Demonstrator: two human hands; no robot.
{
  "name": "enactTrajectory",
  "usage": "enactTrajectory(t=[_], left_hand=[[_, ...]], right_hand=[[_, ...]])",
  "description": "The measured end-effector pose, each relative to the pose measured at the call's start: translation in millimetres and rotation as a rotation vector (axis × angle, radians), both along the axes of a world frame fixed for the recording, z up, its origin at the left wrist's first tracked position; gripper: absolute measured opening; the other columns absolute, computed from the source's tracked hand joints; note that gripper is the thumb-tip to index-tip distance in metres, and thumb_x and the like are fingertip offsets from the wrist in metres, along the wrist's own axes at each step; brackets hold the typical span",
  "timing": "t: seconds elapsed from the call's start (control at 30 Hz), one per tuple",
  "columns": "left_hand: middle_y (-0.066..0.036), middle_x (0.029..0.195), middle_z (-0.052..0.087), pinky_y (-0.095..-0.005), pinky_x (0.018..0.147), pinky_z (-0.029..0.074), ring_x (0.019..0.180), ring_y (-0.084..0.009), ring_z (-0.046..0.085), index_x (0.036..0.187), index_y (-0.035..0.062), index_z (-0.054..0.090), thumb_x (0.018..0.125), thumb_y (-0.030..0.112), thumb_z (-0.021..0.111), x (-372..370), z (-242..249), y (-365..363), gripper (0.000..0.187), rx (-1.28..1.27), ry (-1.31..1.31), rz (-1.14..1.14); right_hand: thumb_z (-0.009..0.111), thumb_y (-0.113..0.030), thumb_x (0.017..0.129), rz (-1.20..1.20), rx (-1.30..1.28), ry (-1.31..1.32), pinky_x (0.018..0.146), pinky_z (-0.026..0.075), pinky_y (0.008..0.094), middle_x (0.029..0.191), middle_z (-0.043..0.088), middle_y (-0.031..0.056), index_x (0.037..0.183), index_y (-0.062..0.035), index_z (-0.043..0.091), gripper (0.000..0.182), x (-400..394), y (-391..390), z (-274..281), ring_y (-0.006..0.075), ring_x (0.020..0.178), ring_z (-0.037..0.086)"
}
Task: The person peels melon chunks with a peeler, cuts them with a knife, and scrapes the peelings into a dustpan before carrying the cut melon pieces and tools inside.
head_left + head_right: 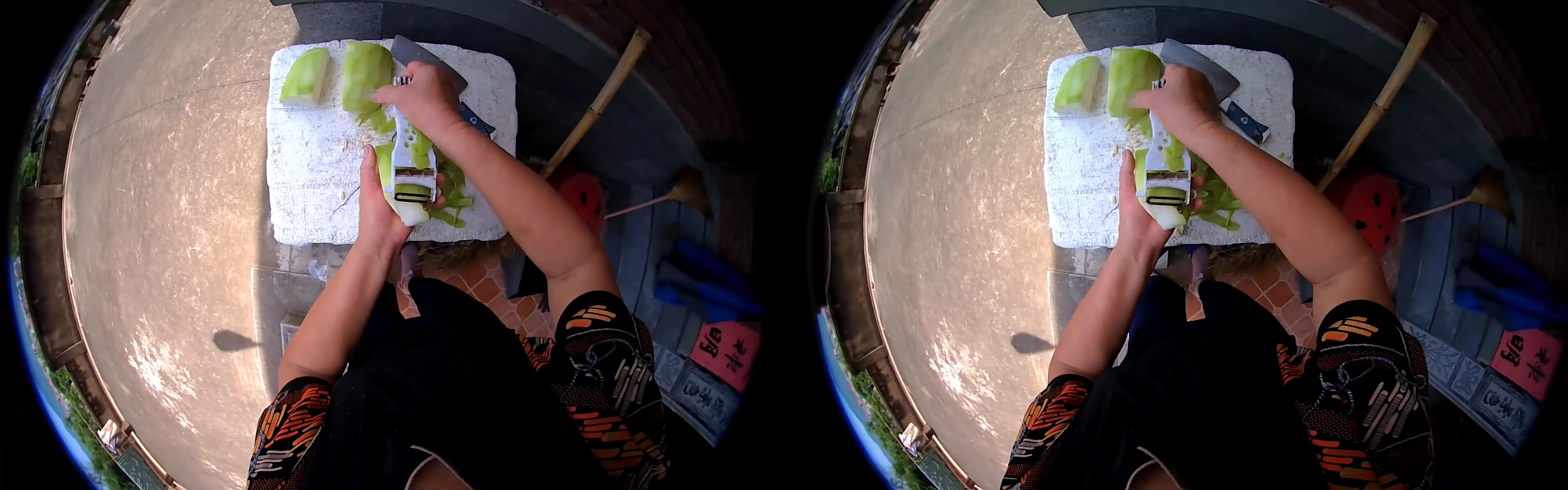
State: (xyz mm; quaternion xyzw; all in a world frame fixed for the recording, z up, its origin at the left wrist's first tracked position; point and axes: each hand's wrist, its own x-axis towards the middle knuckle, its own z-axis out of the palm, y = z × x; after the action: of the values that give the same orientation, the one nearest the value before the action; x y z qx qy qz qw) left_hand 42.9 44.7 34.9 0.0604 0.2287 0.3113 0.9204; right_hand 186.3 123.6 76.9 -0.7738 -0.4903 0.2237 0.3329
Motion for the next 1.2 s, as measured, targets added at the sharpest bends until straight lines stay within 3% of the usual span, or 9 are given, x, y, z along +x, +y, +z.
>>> enactTrajectory(t=[0.4, 0.5, 0.57, 0.73, 0.83, 0.87, 1.0, 1.07, 1.2], left_hand=[[-0.012, 0.104, 0.066, -0.0476, 0.062, 0.057, 0.086, -0.029, 0.066, 0.122, 0.0118, 0.056, 0.092, 0.053, 0.046, -1.9, 2.0, -4.7, 0.052, 0.013, 0.029, 0.059], [-0.015, 0.105, 0.064, -0.0465, 0.059, 0.054, 0.082, -0.0328, 0.065, 0.118, 0.0054, 0.057, 0.093, 0.055, 0.044, -4.5, 3.6, -11.4, 0.057, -0.036, 0.013, 0.006], [-0.016, 0.109, 0.063, -0.0451, 0.059, 0.054, 0.081, -0.0323, 0.063, 0.12, 0.0045, 0.056, 0.093, 0.056, 0.042, -2.7, 9.4, -26.1, 0.06, -0.016, -0.014, -0.031], [-0.021, 0.127, 0.054, -0.0512, 0.071, 0.058, 0.104, -0.0385, 0.062, 0.138, 0.0056, 0.041, 0.09, 0.044, 0.054, -5.4, 22.8, -24.6, 0.062, 0.048, -0.248, 0.0], [-0.022, 0.132, 0.05, -0.0539, 0.077, 0.058, 0.113, -0.0409, 0.059, 0.141, 0.0056, 0.036, 0.081, 0.026, 0.066, -13.2, 33.7, -19.5, 0.071, 0.304, -0.11, -0.022], [-0.021, 0.131, 0.051, -0.0501, 0.074, 0.058, 0.107, -0.0385, 0.061, 0.14, 0.0043, 0.038, 0.071, 0.014, 0.07, -13.7, 38.2, -19.0, 0.077, 0.245, -0.108, -0.008], [-0.018, 0.123, 0.055, -0.0438, 0.064, 0.059, 0.094, -0.0336, 0.064, 0.133, 0.0017, 0.043, 0.068, 0.009, 0.066, -14.0, 23.9, -17.4, 0.07, 0.268, -0.019, 0.008], [-0.015, 0.112, 0.057, -0.04, 0.056, 0.06, 0.084, -0.0298, 0.066, 0.128, 0.0028, 0.044, 0.065, 0.002, 0.064, -12.9, 24.6, -18.2, 0.066, 0.25, 0.002, 0.019], [-0.017, 0.112, 0.059, -0.0379, 0.052, 0.058, 0.078, -0.0284, 0.064, 0.125, 0.0013, 0.045, 0.058, 0.0, 0.062, -11.1, 43.2, -24.2, 0.07, 0.241, -0.013, 0.006]], right_hand=[[0.082, -0.036, 0.056, 0.02, -0.194, -0.055, 0.064, 0.052, 0.0372, 0.072, 0.068, 0.0139, 0.071, -0.0005, 0.068, 0.041, 0.9, 10.6, -19.7, 0.0265, 0.064, 0.065], [0.081, -0.036, 0.059, -0.026, -0.236, -0.069, 0.079, 0.055, 0.041, 0.092, 0.072, 0.0189, 0.09, -0.0017, 0.075, 0.046, 10.6, 23.6, -18.4, 0.0336, 0.086, 0.071], [0.081, -0.036, 0.06, -0.12, -0.188, -0.106, 0.079, 0.055, 0.0418, 0.092, 0.073, 0.0171, 0.089, -0.0033, 0.074, 0.044, 28.3, 29.4, -2.5, 0.0325, 0.087, 0.071], [0.082, -0.037, 0.061, -0.212, 0.017, -0.231, 0.066, 0.053, 0.0365, 0.074, 0.07, 0.0121, 0.074, -0.0022, 0.066, 0.04, 46.9, 36.5, 0.8, 0.0271, 0.067, 0.069], [0.083, -0.035, 0.062, -0.289, 0.085, -0.087, 0.063, 0.052, 0.0341, 0.075, 0.07, 0.0119, 0.072, -0.002, 0.064, 0.039, 58.5, 36.6, 3.8, 0.0242, 0.065, 0.067], [0.083, -0.033, 0.063, -0.284, 0.094, 0.001, 0.062, 0.051, 0.032, 0.072, 0.069, 0.0111, 0.068, -0.0028, 0.061, 0.037, 57.9, 36.1, 1.4, 0.0207, 0.064, 0.066], [0.083, -0.033, 0.062, -0.131, 0.037, 0.165, 0.061, 0.049, 0.0313, 0.066, 0.064, 0.008, 0.062, -0.0051, 0.059, 0.037, 23.3, 17.2, -1.5, 0.0187, 0.06, 0.061], [0.083, -0.034, 0.061, -0.056, -0.028, 0.065, 0.061, 0.049, 0.0314, 0.067, 0.064, 0.0076, 0.063, -0.0053, 0.06, 0.037, 7.0, 14.6, -1.1, 0.0189, 0.06, 0.061], [0.083, -0.036, 0.059, -0.04, -0.102, -0.024, 0.062, 0.049, 0.0339, 0.067, 0.065, 0.009, 0.065, -0.0044, 0.064, 0.037, 6.2, 16.2, 2.5, 0.0222, 0.061, 0.063]])
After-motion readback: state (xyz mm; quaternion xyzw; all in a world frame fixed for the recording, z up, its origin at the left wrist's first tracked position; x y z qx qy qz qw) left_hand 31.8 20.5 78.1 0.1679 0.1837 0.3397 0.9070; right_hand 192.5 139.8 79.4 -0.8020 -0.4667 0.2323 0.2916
